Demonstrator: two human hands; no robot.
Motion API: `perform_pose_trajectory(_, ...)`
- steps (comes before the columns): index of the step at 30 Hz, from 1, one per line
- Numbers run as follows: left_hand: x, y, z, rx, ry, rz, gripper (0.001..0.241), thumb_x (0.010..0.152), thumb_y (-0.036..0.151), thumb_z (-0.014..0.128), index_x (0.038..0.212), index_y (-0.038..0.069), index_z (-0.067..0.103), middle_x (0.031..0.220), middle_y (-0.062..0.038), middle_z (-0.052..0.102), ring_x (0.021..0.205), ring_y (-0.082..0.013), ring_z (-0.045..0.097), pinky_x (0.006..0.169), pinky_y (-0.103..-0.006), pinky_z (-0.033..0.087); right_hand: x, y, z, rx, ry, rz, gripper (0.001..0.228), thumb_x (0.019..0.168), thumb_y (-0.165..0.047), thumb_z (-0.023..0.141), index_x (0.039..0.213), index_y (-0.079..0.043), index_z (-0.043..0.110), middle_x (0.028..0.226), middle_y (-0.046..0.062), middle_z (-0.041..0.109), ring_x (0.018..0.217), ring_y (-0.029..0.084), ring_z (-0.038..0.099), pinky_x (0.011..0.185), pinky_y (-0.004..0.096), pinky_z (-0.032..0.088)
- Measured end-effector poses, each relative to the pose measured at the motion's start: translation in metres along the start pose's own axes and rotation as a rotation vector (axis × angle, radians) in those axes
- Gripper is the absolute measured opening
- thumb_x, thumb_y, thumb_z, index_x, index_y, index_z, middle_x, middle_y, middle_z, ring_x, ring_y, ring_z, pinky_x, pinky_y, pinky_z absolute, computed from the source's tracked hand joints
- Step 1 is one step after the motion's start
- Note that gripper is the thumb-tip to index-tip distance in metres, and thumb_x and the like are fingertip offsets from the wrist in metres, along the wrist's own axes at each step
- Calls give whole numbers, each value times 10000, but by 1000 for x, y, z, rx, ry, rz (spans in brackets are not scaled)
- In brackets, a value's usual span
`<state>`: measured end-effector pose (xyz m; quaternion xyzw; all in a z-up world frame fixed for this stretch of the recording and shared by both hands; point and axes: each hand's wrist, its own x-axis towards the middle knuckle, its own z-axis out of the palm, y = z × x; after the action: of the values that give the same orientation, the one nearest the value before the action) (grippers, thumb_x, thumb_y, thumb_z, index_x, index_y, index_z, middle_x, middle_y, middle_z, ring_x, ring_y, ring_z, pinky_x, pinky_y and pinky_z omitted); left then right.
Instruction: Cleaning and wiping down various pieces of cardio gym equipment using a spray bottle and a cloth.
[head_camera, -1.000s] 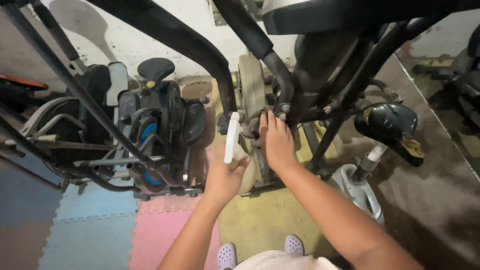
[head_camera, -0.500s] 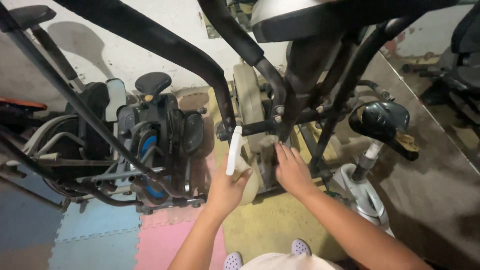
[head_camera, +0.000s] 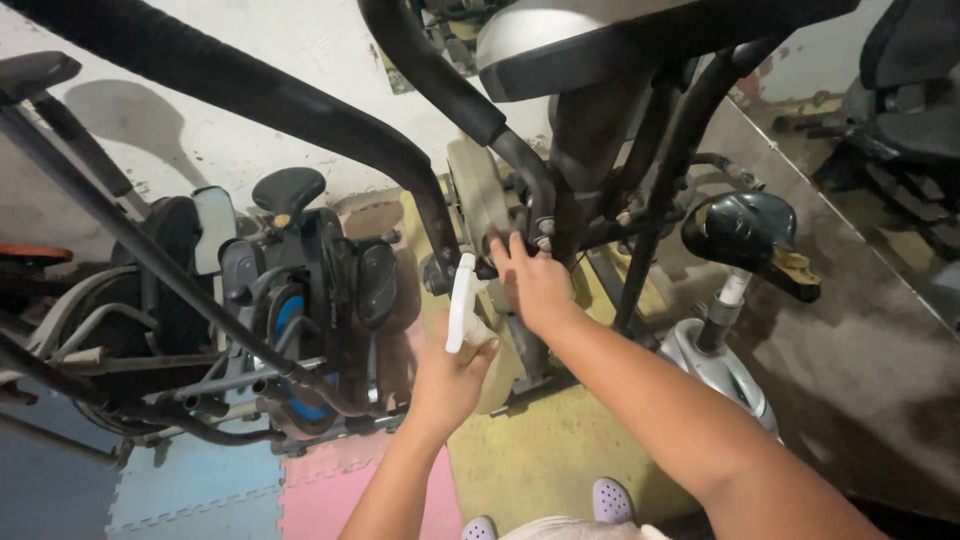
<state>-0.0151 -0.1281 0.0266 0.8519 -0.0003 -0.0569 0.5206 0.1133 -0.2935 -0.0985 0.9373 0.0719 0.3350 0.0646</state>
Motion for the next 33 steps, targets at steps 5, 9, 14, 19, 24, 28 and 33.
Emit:
perform_pose_trajectory(5,4,-2,2,-17,-43,-23,534,874,278,750,1299,2,583,1259,-261,666,1238,-461,608,988,-553,513,-12,7,-26,63,30,11,485,941,-217,558,1426,-208,570,1246,90,674,670,356,719,515,422,623)
perform_pose_trajectory(9,2,-1,-5,-26,0,-38,498,839,236,772,1260,17,620,1221,-259,702,1226,-475,614,1003,-560,500,-36,17,-32,155,47,-4,624,885,-182,593,1503,-193,501,1362,45,628,830,301,736,698,372,644)
perform_pose_trajectory(14,1,-4,-14,-49,71,-63,500,822,232,789,1256,45,625,1227,-232,713,1225,-466,621,1004,-558,503,-51,12,-69,294,35,-9,600,868,-84,598,1462,-139,535,1273,111,661,863,318,751,703,390,648)
perform_pose_trajectory(19,5,4,-15,-59,88,-58,527,832,248,781,1278,34,598,1247,-274,687,1251,-482,595,1024,-574,492,-12,-6,-95,242,171,-73,571,922,-110,567,1488,-167,513,1441,77,570,956,257,727,795,335,645)
perform_pose_trajectory(24,10,4,-13,-64,83,-32,506,829,232,780,1266,41,612,1223,-237,712,1225,-476,619,991,-559,506,-4,5,-39,195,-107,-9,433,976,-150,553,1407,-113,569,1364,190,598,1083,336,689,750,397,632)
perform_pose_trajectory(28,15,0,-14,-57,86,-36,490,832,233,778,1262,60,619,1219,-239,708,1224,-466,623,989,-552,511,-37,17,-42,95,-79,-35,376,937,-172,598,1312,-163,625,1380,142,599,1199,330,625,787,353,630)
perform_pose_trajectory(33,15,-4,-13,-67,79,-70,522,844,214,769,1299,31,589,1243,-265,692,1237,-486,608,996,-572,498,-47,25,-48,373,65,-118,540,849,-157,681,1377,-119,573,1312,175,520,1159,376,572,975,434,535)
